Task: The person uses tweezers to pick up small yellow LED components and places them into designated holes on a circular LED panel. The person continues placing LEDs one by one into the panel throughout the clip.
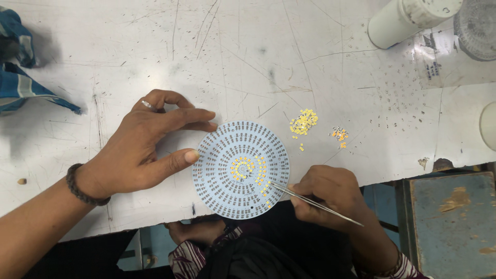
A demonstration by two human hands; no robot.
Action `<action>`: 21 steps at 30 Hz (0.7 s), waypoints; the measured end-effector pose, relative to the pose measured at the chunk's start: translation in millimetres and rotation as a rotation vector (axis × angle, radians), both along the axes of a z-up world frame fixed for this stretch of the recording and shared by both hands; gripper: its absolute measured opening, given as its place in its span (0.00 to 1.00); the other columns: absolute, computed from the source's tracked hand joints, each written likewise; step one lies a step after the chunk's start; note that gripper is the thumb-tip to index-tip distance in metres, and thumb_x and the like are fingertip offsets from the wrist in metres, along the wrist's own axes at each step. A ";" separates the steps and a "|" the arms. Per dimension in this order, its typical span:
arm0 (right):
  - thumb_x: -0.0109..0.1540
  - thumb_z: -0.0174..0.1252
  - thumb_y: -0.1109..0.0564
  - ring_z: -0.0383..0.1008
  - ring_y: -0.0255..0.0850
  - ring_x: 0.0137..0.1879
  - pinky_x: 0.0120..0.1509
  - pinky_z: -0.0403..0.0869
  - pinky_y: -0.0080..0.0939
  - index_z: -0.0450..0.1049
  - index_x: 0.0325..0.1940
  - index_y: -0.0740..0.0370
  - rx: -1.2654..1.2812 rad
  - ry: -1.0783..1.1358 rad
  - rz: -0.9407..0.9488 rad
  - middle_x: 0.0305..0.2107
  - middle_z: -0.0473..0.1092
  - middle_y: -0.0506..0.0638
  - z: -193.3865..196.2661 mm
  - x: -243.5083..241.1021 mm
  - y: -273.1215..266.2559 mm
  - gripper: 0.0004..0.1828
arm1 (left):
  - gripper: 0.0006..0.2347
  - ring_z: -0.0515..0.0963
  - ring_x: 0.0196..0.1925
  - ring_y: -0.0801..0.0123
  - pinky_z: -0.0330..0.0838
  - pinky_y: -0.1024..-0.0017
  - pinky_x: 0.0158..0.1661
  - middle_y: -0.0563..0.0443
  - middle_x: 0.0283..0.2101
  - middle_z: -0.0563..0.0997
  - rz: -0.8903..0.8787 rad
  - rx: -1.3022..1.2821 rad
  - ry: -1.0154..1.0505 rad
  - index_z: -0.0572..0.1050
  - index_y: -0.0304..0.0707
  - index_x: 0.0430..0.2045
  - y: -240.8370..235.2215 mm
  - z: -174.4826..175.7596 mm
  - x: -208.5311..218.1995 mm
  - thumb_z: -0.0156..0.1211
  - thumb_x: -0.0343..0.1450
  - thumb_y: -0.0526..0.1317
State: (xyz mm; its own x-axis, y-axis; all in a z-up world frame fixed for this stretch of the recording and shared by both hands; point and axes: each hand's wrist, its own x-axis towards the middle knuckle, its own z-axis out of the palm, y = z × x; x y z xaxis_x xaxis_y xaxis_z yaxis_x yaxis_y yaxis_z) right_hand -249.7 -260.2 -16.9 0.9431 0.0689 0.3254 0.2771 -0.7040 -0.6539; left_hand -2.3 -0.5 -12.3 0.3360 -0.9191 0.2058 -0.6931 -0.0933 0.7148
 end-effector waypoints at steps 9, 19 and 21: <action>0.56 0.65 0.61 0.66 0.31 0.22 0.25 0.64 0.31 0.79 0.36 0.67 0.211 0.211 -0.579 0.18 0.70 0.47 9.6 -6.8 -23.9 0.07 | 0.26 0.71 0.60 0.58 0.62 0.54 0.61 0.57 0.50 0.87 -0.001 0.014 0.011 0.75 0.37 0.56 -3.7 10.0 -0.9 0.59 0.66 0.52; 0.56 0.67 0.59 0.67 0.27 0.22 0.25 0.64 0.28 0.80 0.37 0.67 0.102 0.154 -0.498 0.21 0.72 0.46 5.9 -4.4 -26.1 0.10 | 0.27 0.70 0.62 0.58 0.61 0.55 0.61 0.58 0.50 0.87 0.020 0.059 0.031 0.75 0.39 0.57 -3.7 5.9 -0.2 0.58 0.66 0.54; 0.55 0.67 0.58 0.68 0.27 0.22 0.25 0.64 0.28 0.80 0.38 0.68 0.084 0.144 -0.486 0.21 0.72 0.46 5.3 -4.1 -26.5 0.10 | 0.27 0.70 0.62 0.58 0.61 0.55 0.61 0.58 0.49 0.87 0.022 0.061 0.034 0.76 0.39 0.56 -4.2 5.1 -0.2 0.58 0.66 0.54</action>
State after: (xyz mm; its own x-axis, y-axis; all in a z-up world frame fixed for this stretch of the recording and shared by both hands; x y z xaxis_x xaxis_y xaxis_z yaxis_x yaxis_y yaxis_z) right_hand -253.8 -286.7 -11.6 0.8952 -0.4098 0.1751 -0.1668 -0.6725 -0.7210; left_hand -2.6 -4.6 -7.2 0.3623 -0.9219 0.1372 -0.6655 -0.1527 0.7306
